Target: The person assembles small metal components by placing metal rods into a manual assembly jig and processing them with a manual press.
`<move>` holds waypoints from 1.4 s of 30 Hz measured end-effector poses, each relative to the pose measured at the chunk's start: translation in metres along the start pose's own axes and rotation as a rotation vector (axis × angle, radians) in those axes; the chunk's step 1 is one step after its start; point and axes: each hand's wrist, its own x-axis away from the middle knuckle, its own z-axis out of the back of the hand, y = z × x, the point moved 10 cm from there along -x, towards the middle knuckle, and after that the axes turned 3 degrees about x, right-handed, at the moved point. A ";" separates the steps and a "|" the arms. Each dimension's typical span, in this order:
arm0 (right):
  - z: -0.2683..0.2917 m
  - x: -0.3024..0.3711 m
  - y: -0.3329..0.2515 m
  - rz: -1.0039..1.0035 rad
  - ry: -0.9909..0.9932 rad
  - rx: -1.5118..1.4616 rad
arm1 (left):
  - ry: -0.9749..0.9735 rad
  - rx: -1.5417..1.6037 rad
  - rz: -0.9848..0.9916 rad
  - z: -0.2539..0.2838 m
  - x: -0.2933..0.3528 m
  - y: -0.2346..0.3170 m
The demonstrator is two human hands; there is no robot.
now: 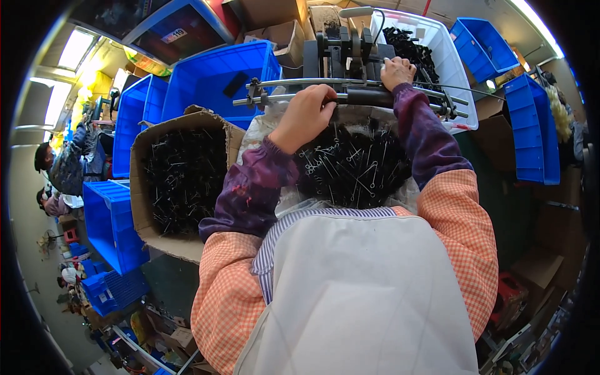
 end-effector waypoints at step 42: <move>-0.015 -0.022 0.000 0.134 0.073 -0.197 | -0.460 -0.439 0.134 -0.107 0.032 -0.078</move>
